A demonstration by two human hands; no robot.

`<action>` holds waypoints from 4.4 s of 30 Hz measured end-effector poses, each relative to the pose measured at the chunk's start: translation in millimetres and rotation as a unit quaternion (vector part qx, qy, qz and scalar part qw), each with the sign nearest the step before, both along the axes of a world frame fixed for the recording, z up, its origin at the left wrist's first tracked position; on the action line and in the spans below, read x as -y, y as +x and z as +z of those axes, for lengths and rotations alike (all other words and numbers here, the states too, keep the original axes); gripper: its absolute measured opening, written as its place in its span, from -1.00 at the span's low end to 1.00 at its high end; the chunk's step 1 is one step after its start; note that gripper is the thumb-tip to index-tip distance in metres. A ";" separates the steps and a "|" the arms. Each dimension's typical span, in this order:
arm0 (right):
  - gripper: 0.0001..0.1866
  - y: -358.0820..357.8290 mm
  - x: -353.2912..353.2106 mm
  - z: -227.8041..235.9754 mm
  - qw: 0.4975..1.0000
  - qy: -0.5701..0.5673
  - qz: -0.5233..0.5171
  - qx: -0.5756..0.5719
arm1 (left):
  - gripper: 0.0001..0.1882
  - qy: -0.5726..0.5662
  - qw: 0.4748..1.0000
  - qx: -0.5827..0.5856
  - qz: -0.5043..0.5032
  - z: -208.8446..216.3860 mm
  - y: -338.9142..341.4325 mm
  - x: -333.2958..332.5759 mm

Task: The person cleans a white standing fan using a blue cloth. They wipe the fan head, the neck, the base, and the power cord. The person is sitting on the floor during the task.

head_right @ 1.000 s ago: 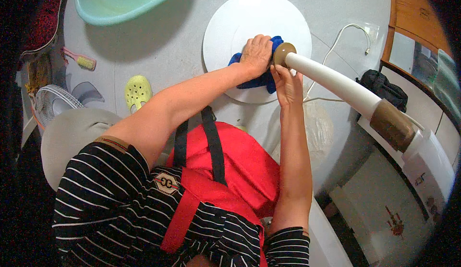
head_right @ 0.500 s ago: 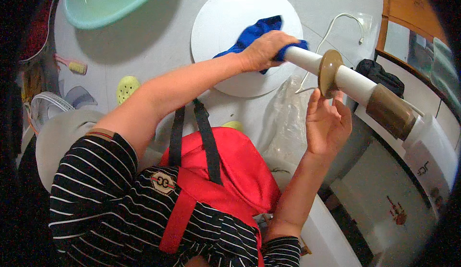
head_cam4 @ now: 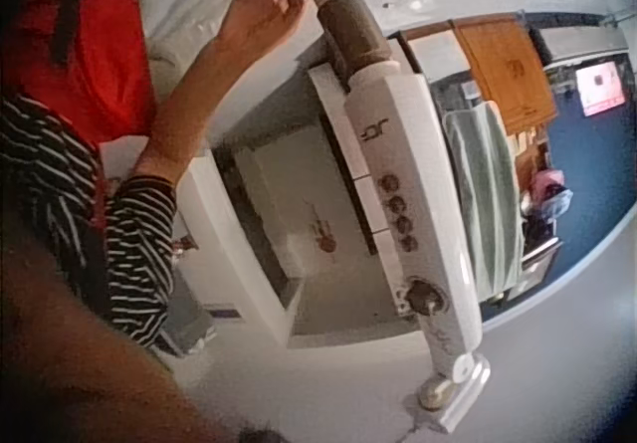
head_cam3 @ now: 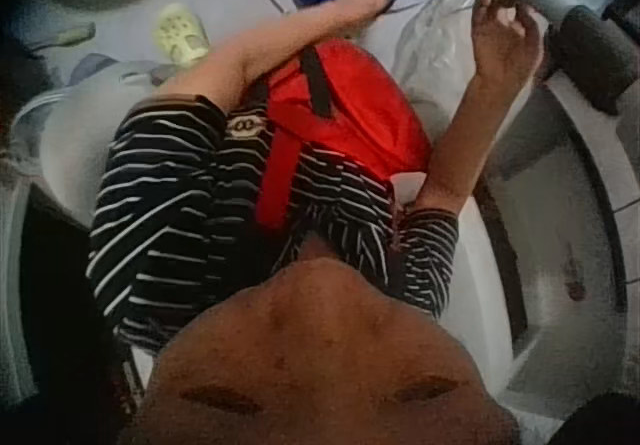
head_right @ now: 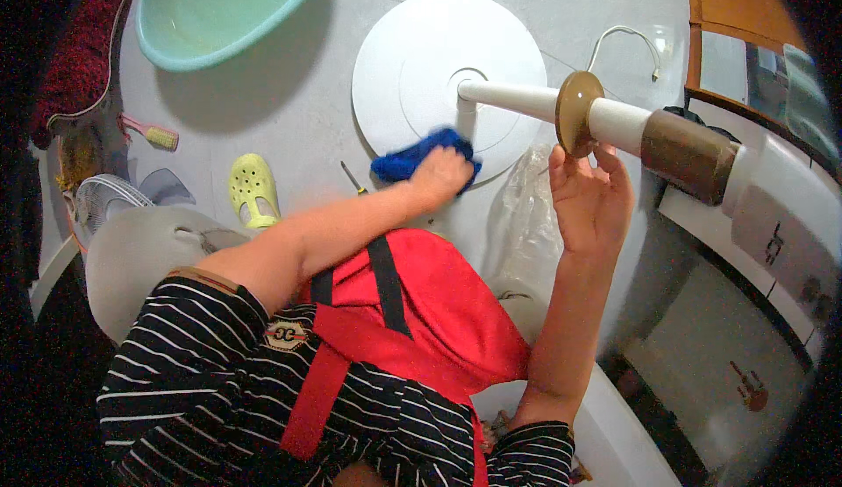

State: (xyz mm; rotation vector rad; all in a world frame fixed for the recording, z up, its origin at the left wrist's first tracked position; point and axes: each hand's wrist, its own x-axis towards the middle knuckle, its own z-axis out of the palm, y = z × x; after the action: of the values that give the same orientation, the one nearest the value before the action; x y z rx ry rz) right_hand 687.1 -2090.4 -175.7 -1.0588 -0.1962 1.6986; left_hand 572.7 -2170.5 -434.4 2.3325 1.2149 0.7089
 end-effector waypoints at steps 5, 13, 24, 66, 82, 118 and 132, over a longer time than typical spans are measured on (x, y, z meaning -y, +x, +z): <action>-0.49 -4.3 5.6 8.4 1.000 0.003 -0.004 0.019 | -0.66 -0.442 0.888 0.120 -0.034 28.7 31.9 7.4; -0.50 6.2 6.8 10.0 0.999 0.016 0.037 -0.025 | -0.53 0.193 0.939 -0.281 -0.054 74.6 29.2 -77.2; -0.54 6.6 12.3 7.0 0.999 0.009 0.032 -0.018 | -0.47 0.035 0.926 -0.376 0.018 17.2 77.2 -116.5; -0.71 8.2 0.0 -12.6 0.985 0.039 0.063 0.154 | -0.56 -0.026 0.913 -0.287 -0.288 82.2 -1.4 -221.8; -0.66 -6.0 -3.7 -31.2 0.994 -0.018 -0.020 0.104 | -0.75 0.095 0.878 -0.224 -0.412 32.7 16.8 -250.6; -0.74 16.6 -21.8 -31.6 0.985 0.015 0.083 0.151 | -0.52 -0.127 0.958 0.025 0.255 37.7 68.3 -75.5; -0.77 24.7 -23.0 -33.0 0.982 0.010 0.120 0.145 | -0.49 -0.026 0.971 -0.051 0.233 4.6 78.7 -91.6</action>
State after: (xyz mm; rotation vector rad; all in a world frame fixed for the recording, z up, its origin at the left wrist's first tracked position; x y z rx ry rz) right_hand 711.9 -2067.4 -208.7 -1.3066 -0.5456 1.7430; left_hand 651.4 -2078.9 -429.8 2.0757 1.8346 0.6966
